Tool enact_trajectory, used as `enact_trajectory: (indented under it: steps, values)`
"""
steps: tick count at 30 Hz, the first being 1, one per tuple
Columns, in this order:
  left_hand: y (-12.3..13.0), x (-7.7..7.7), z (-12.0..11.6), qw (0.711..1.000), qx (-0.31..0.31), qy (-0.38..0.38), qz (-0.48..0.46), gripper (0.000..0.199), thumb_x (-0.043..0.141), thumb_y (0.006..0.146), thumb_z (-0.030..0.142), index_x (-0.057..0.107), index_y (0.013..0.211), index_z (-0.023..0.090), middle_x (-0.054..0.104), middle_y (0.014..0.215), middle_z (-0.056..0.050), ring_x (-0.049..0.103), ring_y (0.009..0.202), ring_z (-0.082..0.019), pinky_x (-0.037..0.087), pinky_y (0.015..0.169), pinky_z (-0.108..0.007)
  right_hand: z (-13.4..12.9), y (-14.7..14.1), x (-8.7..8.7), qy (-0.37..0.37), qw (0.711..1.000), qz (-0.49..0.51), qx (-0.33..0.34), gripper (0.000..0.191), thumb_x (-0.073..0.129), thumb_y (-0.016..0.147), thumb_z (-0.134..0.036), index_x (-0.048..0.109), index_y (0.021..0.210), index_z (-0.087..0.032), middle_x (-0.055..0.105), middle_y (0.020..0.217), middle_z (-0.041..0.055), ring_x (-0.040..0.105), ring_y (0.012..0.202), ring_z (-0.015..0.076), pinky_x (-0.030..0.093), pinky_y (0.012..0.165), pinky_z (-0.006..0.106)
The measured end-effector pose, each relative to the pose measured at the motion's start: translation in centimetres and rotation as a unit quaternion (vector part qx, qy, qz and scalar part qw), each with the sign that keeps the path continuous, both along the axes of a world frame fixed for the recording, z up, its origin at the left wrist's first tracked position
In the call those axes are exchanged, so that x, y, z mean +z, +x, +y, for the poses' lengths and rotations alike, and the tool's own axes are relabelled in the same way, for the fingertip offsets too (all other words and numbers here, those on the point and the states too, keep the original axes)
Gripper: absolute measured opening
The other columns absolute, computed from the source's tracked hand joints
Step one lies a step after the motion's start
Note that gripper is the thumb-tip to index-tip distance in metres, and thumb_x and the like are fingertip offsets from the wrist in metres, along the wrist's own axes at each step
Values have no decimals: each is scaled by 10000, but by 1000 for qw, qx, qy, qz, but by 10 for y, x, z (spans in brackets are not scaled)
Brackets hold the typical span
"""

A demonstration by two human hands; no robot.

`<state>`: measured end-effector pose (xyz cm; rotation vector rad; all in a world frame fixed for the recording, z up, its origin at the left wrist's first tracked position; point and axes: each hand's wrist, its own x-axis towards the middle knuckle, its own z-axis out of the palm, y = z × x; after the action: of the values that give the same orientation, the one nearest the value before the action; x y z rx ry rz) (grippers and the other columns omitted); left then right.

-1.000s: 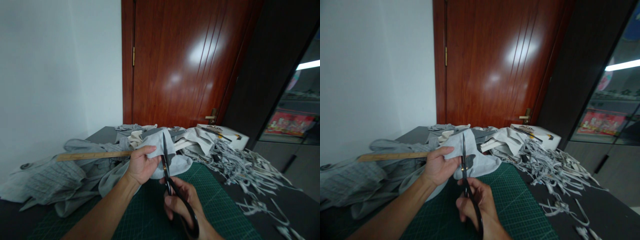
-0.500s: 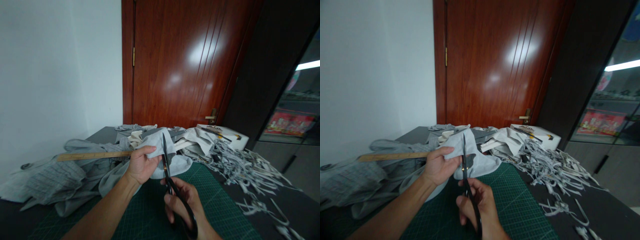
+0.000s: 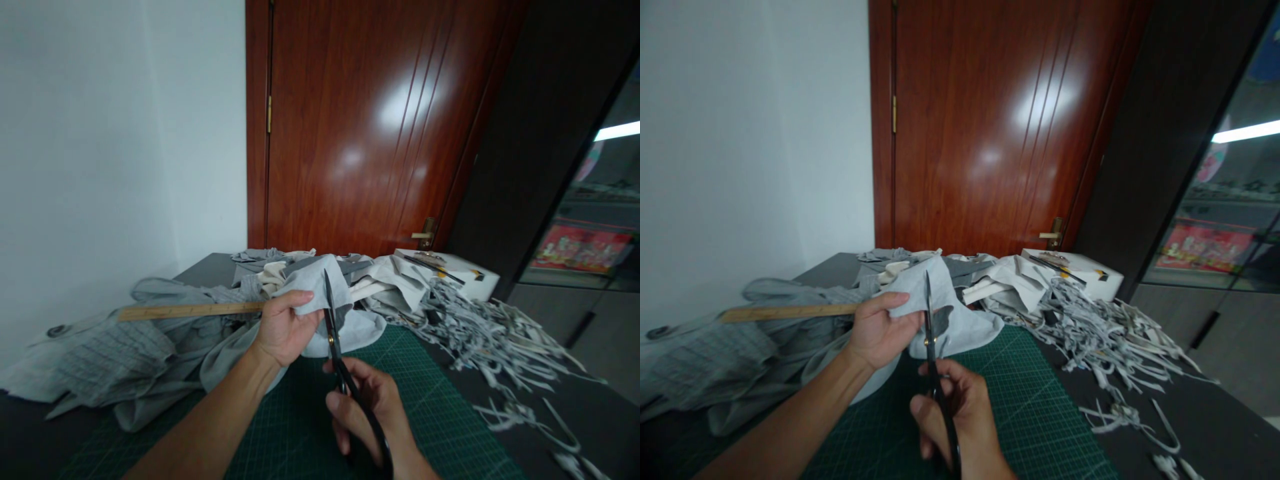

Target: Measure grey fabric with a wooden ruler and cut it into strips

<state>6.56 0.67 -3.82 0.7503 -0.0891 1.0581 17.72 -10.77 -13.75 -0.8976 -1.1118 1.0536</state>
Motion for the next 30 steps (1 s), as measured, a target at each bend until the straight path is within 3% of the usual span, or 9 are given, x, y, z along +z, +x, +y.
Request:
enact_trajectory:
  steps: [3, 8, 10, 13, 15, 24, 28, 30]
  values:
    - [0, 1, -2, 1000, 3, 0, -1, 528, 667, 700, 29, 733, 1204, 170, 819, 977, -72, 759, 1001, -320, 517, 1059, -530, -1, -1, 0, -2, 1000, 8, -4, 613, 895, 689, -594, 705, 1060, -145, 504, 487, -99, 446, 305, 68, 291, 327, 155]
    - [0, 1, -4, 1000, 2, 12, 1, 224, 681, 777, 49, 769, 943, 170, 656, 540, 32, 700, 612, -207, 534, 1022, -483, -1, -2, -1, 8, 1000, 14, -2, 586, 896, 702, -571, 710, 1052, -139, 512, 480, -91, 445, 303, 70, 296, 327, 157]
    - [1, 0, -3, 1000, 8, 10, 3, 260, 680, 764, 34, 772, 969, 167, 690, 582, 21, 715, 642, -212, 538, 1017, -473, -1, -2, -1, 12, 1000, 15, -4, 580, 887, 716, -570, 706, 1058, -137, 510, 475, -92, 435, 304, 66, 303, 332, 157]
    - [1, 0, -1, 1000, 29, -5, 2, 449, 668, 723, 10, 757, 1134, 168, 809, 860, -40, 769, 865, -270, 543, 1010, -472, 0, -3, -1, 6, 1000, 15, -9, 596, 880, 717, -590, 699, 1063, -140, 498, 449, -100, 400, 297, 58, 292, 332, 153]
    - [1, 0, 0, 999, 32, -13, 2, 509, 661, 717, 5, 742, 1191, 171, 821, 932, -50, 770, 924, -280, 548, 1005, -464, 0, -4, -2, -4, 1000, 11, -13, 615, 884, 702, -605, 695, 1060, -141, 496, 434, -102, 385, 291, 57, 279, 326, 153]
    - [1, 2, -2, 1000, 21, -3, -4, 514, 661, 696, 1, 748, 1173, 173, 812, 872, -38, 769, 871, -269, 548, 1012, -467, -3, -4, -1, -12, 999, -23, -25, 654, 834, 744, -662, 675, 1086, -127, 496, 475, -99, 421, 302, 66, 277, 324, 158]
    - [1, 2, -1, 1000, 19, 0, -10, 524, 644, 696, -9, 756, 1175, 170, 757, 687, 0, 749, 734, -235, 544, 1020, -465, -6, -3, 3, -14, 999, -40, -17, 650, 820, 768, -661, 665, 1110, -131, 501, 480, -98, 426, 312, 67, 286, 333, 160]
    - [0, 2, -1, 1000, 19, -1, -9, 537, 643, 700, -8, 752, 1193, 172, 764, 699, 0, 750, 732, -234, 543, 1024, -468, -7, -3, 4, -12, 999, -46, -16, 652, 808, 778, -669, 661, 1114, -131, 496, 475, -99, 420, 311, 67, 286, 334, 160]
